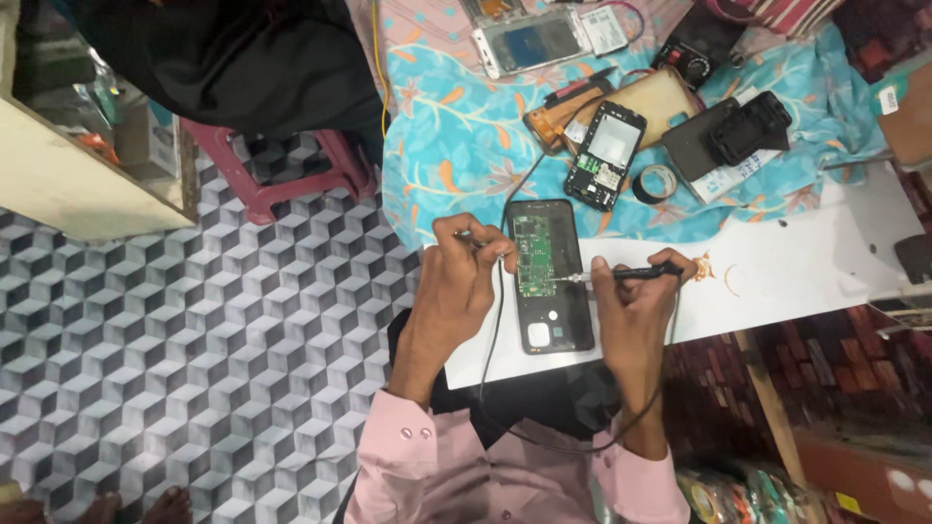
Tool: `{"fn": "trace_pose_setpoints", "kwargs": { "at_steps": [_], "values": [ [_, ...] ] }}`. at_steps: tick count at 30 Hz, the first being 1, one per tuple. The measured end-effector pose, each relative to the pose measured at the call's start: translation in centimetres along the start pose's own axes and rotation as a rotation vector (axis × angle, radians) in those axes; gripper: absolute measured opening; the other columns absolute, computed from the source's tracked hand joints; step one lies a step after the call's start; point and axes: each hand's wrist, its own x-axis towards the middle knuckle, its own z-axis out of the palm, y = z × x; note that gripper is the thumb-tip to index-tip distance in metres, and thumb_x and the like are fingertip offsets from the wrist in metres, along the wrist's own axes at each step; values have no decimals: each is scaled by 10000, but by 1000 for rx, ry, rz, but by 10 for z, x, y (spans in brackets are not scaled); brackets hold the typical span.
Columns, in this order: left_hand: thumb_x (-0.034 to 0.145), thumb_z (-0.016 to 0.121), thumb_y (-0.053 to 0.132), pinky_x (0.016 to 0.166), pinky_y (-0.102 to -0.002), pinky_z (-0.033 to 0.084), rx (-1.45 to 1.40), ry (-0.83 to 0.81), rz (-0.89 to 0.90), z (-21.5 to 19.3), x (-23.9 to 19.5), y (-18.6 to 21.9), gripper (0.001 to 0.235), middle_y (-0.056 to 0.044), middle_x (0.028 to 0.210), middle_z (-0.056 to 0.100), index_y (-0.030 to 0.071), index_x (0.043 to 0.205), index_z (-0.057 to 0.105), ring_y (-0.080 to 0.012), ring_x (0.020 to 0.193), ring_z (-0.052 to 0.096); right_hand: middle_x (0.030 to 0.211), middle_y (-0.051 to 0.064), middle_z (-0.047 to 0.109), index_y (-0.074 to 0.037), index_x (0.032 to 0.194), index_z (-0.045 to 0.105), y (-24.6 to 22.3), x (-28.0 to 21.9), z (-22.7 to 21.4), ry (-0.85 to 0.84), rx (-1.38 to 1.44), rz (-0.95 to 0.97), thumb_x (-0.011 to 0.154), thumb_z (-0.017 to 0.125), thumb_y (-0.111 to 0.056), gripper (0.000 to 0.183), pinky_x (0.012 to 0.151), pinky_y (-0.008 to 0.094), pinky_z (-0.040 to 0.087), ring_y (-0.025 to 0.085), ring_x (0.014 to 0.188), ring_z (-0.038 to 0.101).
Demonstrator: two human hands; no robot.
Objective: The person uses a soldering iron and tweezers to work on a smartphone motherboard. They repeatedly apply heat to specific points on the circuit board while manipulating small components with tweezers.
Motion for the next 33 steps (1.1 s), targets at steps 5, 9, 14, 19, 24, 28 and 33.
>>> {"fn": "trace_pose_setpoints", "kwargs": {
  "at_steps": [5,9,14,19,24,28,33],
  "values": [
    [1108,469,84,709,-366,561,33,14,45,-3,-7,2,217,-125,851,709,-7,1117,272,-317,783,739,843,27,554,-81,1264,306,13,4,-6,-89,471,379,970,702,-98,494,545,226,381,71,665,495],
    [1106,472,113,729,-376,582,18,14,93,-4,11,9,214,-124,819,688,5,1111,288,-296,743,745,888,23,587,-92,1230,265,14,22,4,-70,411,228,927,705,-46,536,628,206,478,65,746,575],
    [1107,476,211,651,-372,565,35,9,7,0,-4,-1,287,-128,817,705,-7,1114,289,-298,747,740,889,33,558,-112,1297,286,28,7,4,-22,449,265,971,693,-6,532,623,215,424,80,744,535],
    [1112,469,233,669,-349,566,-9,24,4,0,-2,0,301,-119,811,697,-8,1118,288,-269,735,741,882,24,562,-141,1312,289,23,11,2,-16,566,305,987,665,-19,512,597,212,408,65,723,524],
    [1116,439,168,704,-334,560,39,10,24,-1,-1,-4,250,-112,825,704,-17,1095,272,-260,738,737,814,9,501,-148,1341,268,19,9,1,-13,656,295,1018,659,-54,515,547,198,310,44,663,429],
    [1111,455,128,689,-334,545,15,7,7,0,-1,-3,250,-125,808,687,-16,1074,254,-259,698,707,826,20,545,-113,1286,225,14,9,3,-32,492,292,1006,658,-60,519,561,213,362,55,660,468],
    [1123,433,109,710,-333,545,-10,13,15,1,1,-3,232,-124,807,679,-9,1075,239,-248,696,692,889,28,545,-79,1290,236,12,6,5,9,281,228,1020,667,-46,510,652,224,430,64,728,512]
  ]
}}
